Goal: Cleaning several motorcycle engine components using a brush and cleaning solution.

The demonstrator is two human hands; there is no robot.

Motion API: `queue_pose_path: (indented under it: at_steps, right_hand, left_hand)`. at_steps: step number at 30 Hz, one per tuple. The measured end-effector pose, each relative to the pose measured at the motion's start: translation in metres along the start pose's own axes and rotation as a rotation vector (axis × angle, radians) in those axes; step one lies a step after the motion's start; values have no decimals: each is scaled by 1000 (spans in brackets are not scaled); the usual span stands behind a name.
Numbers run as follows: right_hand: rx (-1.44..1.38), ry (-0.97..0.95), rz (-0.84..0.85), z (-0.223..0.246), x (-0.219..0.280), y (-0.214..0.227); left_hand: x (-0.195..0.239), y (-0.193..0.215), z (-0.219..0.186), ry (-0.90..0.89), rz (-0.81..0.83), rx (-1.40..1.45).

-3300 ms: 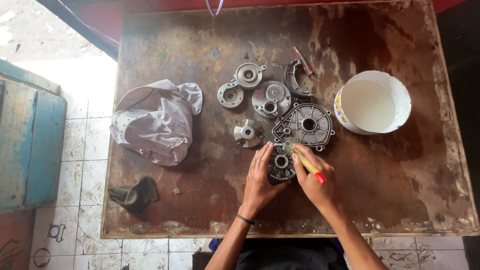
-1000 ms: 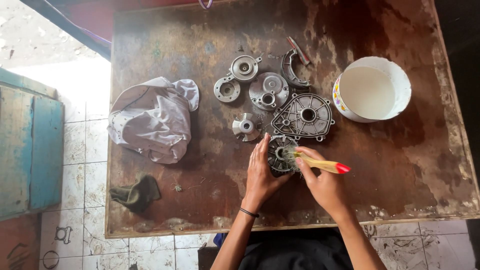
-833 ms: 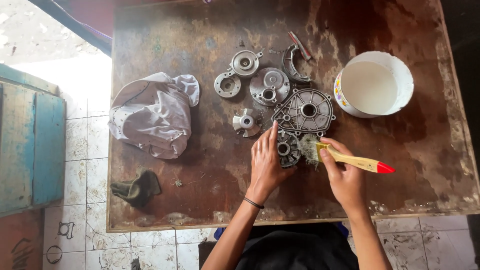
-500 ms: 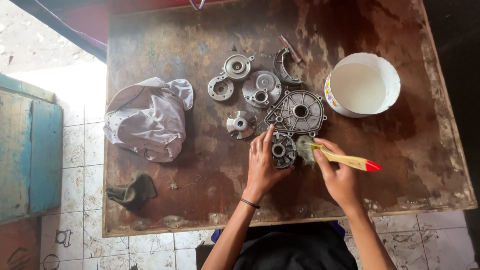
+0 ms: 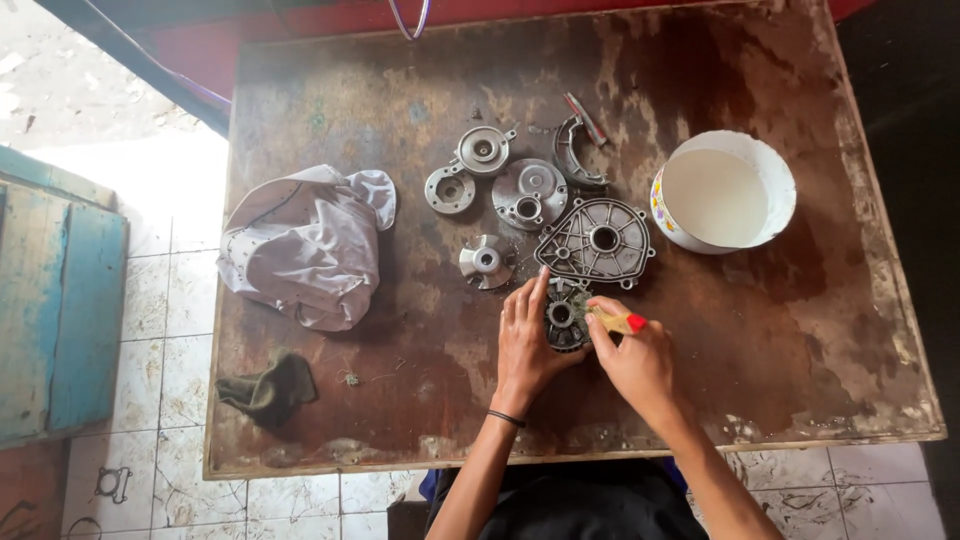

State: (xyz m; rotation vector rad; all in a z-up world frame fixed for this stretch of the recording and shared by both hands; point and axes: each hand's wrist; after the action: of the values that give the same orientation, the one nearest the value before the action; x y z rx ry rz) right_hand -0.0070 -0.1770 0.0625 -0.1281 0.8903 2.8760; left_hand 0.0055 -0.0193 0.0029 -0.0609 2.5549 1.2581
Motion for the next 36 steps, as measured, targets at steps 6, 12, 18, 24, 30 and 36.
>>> queue_pose_path:
  at_steps: [6, 12, 18, 24, 30, 36]
  right_hand:
    - [50, 55, 132, 12, -41, 8]
    - [-42, 162, 21, -1, -10, -10]
    - [134, -87, 167, 12, -13, 17]
    - [-204, 275, 32, 24, -31, -6]
    - [4, 65, 89, 11, -9, 5]
    - [-134, 212, -112, -14, -48, 73]
  left_hand:
    - [2, 1, 1, 12, -5, -25]
    - [2, 3, 0, 19, -24, -27]
    - [2, -1, 3, 32, 15, -35]
    - [6, -1, 3, 18, -16, -9]
    - [4, -2, 5, 25, -9, -18]
    - [-1, 4, 2, 26, 23, -17]
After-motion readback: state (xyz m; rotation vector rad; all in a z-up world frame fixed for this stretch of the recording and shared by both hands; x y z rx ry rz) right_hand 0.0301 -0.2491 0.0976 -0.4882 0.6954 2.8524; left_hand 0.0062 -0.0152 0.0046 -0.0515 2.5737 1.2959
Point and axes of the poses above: each hand's wrist, its own x-axis away from the middle knuckle, its own y-axis out of the back of the hand, z = x × y, and after that the axes turned 14 degrees about -x, right-handed
